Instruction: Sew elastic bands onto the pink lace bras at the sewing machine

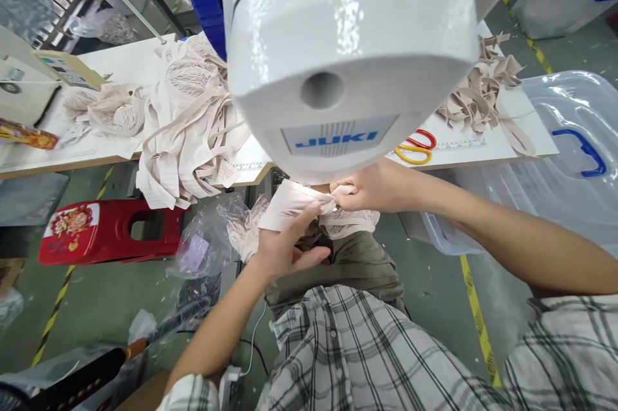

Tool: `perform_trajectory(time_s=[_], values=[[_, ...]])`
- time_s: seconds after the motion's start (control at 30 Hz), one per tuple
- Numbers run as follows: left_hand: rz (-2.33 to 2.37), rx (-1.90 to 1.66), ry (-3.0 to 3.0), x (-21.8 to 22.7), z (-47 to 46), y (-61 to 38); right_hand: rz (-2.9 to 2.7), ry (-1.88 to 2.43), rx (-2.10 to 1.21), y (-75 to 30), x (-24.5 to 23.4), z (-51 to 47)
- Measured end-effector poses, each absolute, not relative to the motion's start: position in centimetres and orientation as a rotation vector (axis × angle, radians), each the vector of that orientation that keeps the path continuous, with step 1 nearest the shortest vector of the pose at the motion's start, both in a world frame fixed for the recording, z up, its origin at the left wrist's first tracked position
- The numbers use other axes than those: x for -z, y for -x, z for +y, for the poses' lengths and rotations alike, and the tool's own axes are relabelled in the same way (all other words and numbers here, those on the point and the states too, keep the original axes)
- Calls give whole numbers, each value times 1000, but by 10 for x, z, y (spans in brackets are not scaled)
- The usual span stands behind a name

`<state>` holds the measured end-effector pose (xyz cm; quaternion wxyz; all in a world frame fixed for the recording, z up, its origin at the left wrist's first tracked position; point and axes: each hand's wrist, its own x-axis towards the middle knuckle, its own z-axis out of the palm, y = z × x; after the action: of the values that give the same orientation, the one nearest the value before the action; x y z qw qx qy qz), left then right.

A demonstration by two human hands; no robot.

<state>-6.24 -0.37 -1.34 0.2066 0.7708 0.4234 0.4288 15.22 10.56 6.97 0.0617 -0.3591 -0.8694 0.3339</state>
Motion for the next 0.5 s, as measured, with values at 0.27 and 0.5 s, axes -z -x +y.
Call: perform_trajectory(time_s=[0.27, 0.5], values=[[1315, -683, -2279, 13, 32, 78, -2662, 1126, -1011, -148, -69, 105], [1259, -739, -2273, 9, 27, 72, -2524, 1061, -1004, -159, -53, 93]])
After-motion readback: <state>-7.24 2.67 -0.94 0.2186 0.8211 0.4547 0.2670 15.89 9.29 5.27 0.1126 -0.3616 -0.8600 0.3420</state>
